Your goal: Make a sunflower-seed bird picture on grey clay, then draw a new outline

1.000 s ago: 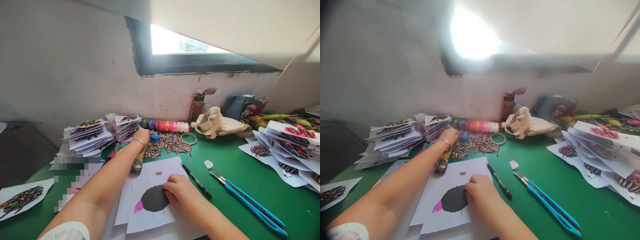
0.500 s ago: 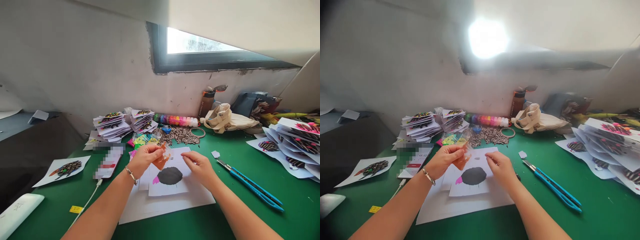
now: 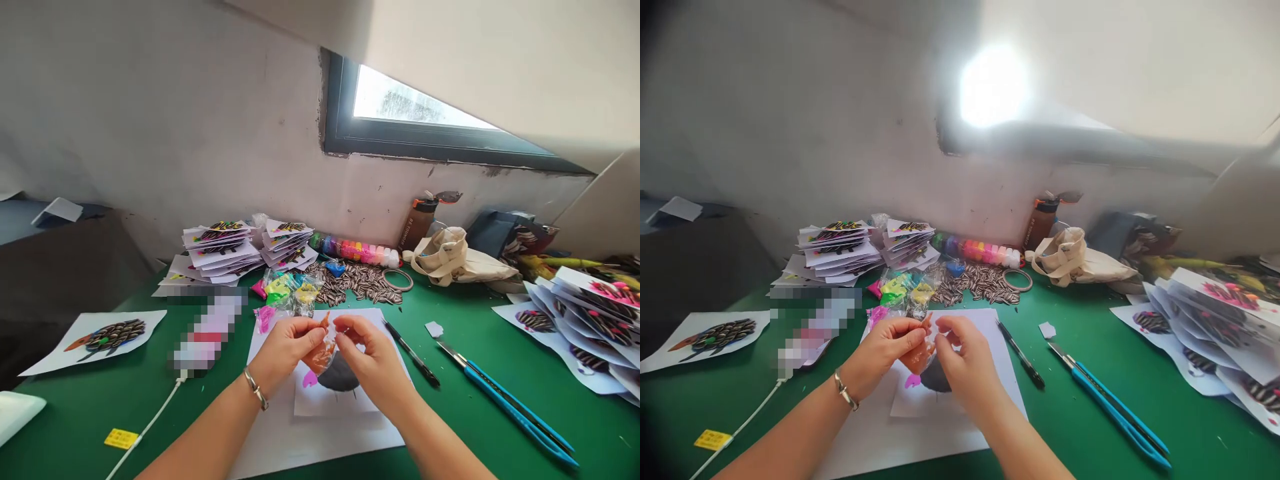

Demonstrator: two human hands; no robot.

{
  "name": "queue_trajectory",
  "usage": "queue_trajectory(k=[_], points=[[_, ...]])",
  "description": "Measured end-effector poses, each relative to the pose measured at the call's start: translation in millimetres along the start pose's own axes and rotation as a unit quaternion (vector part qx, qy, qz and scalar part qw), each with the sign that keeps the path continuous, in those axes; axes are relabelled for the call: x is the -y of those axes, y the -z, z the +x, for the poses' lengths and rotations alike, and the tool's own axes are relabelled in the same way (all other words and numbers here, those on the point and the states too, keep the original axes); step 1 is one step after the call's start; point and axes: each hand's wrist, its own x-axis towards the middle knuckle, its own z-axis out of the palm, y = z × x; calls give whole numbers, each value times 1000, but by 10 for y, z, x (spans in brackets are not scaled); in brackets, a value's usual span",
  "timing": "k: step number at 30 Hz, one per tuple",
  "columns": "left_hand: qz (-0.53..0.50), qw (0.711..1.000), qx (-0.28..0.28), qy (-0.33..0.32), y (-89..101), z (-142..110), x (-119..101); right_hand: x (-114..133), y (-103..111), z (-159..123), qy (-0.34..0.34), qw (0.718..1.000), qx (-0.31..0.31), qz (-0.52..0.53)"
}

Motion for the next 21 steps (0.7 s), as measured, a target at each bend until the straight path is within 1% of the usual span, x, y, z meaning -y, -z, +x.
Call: queue_trajectory(k=[4,7,9,13,17,21], points=[[17,1000,7,8,0,23,59,-125,23,-17,-2,1000,8,-28],[14,999,46,12,-40,8,82,-151,55,-36,-26,999,32,-13],[0,998,64,11,-77,-7,85,-161,61,-45,-26,999,34,-22],[-6,999,40,13,-135,-21,82,-191,55,-51,-1,998,5,-69],[-2,999,43,10,-154,-29,76,-205,55,-51,3,998,29,-62],[6,999,46,-6,-156,-44,86,-188,65,-53,-32,998,57,-23]])
